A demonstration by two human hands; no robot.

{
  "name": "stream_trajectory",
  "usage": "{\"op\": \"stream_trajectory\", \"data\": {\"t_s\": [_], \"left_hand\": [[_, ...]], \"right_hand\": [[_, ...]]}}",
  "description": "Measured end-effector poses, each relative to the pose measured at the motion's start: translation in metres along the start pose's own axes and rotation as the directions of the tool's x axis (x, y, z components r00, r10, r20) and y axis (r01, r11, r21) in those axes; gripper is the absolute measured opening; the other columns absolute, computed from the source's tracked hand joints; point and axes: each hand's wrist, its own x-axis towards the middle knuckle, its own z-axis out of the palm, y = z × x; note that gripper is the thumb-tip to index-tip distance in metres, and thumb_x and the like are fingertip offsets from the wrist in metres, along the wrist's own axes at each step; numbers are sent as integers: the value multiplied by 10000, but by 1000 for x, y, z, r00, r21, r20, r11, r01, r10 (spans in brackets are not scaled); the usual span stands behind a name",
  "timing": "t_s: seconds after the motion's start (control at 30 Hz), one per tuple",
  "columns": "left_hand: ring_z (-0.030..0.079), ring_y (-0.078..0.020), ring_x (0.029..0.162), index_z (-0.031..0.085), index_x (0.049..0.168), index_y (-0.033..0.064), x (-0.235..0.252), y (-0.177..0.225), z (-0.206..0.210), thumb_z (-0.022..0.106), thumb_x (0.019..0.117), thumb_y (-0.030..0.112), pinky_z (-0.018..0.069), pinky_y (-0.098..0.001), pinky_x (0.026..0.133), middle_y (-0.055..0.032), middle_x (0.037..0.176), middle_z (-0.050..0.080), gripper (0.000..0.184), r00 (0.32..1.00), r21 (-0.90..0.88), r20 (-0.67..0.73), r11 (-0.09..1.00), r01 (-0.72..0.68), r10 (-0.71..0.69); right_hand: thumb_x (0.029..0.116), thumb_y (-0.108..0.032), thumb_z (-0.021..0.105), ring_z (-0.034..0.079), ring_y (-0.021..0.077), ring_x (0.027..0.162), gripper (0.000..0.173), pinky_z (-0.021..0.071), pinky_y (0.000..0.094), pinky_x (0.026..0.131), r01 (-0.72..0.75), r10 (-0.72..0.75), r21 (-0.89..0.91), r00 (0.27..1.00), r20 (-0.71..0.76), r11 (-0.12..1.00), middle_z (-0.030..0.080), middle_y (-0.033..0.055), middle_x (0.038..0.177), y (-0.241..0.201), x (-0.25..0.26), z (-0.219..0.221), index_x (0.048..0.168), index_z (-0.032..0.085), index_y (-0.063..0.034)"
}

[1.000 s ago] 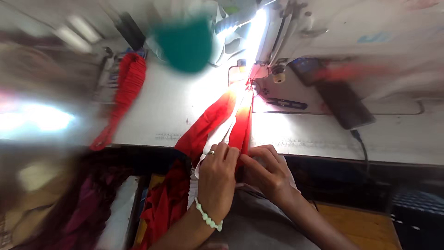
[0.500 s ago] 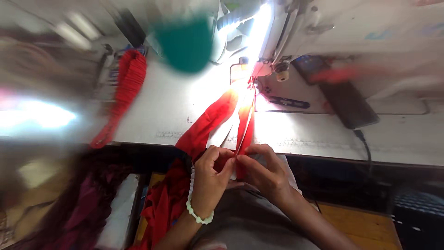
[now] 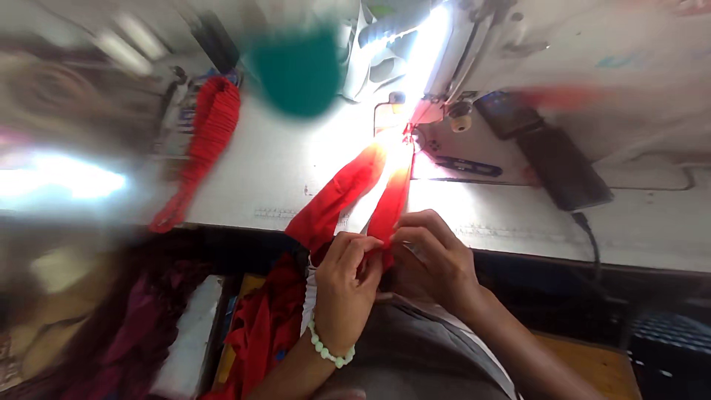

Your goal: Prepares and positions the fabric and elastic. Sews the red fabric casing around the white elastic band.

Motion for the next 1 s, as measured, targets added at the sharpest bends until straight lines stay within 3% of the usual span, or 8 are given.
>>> {"op": "stream_trajectory", "data": {"t_s": [0.2,0.3,0.43,0.57,0.7,0.87,1.0], "left_hand": [[675,-45,906,747,929,11,6,-1,-7,715,822,25,543,-130,815,-78,931,717,113,1000,-10,17,1000,20,-20],[679,-33,898,746,940,4,7,-1,-9,723,819,26,558,-136,801,-65,941,722,125,997,-64,27,995,71,-69],[685,-23,882,752,970,2,8,-3,-14,747,817,36,574,-147,780,-47,954,727,157,985,-146,45,975,169,-164],[691,-28,863,756,995,9,10,-7,-19,747,811,40,583,-158,762,-37,945,728,186,975,-161,39,962,222,-219],[695,-30,863,756,988,5,9,-6,-19,749,806,26,584,-160,767,-42,955,737,184,981,-146,48,970,194,-189],[696,-38,901,758,973,-2,9,-2,-20,738,811,-3,578,-151,800,-68,969,737,164,991,-96,61,988,124,-118],[692,-41,894,762,964,8,9,0,-18,739,810,3,572,-146,794,-70,955,732,156,995,-57,60,995,86,-83]], "right_hand": [[971,-153,668,622,143,1032,85,493,199,915,59,-54,-106,997,49,993,690,72,1038,31,18,-14,967,684,-69],[967,-137,674,624,167,1051,80,482,238,943,117,-113,-127,993,35,985,704,53,977,39,20,-11,922,717,-87],[965,-116,673,595,161,1014,110,469,239,899,141,-139,-90,990,26,986,665,45,921,42,18,-5,874,728,-90],[990,-113,622,626,142,1023,122,475,237,906,126,-120,-48,988,99,991,723,23,948,43,18,-7,896,695,-88],[996,-143,617,611,164,1015,133,441,308,894,156,-145,-51,975,168,986,710,5,928,45,22,-8,975,746,-120],[970,-113,652,607,184,1061,133,477,284,937,204,-193,-48,965,175,978,692,53,1003,41,29,-14,896,762,-117],[964,-57,609,636,206,1050,167,501,310,899,245,-226,-47,942,250,968,722,67,1020,39,31,-17,881,752,-85]]}}
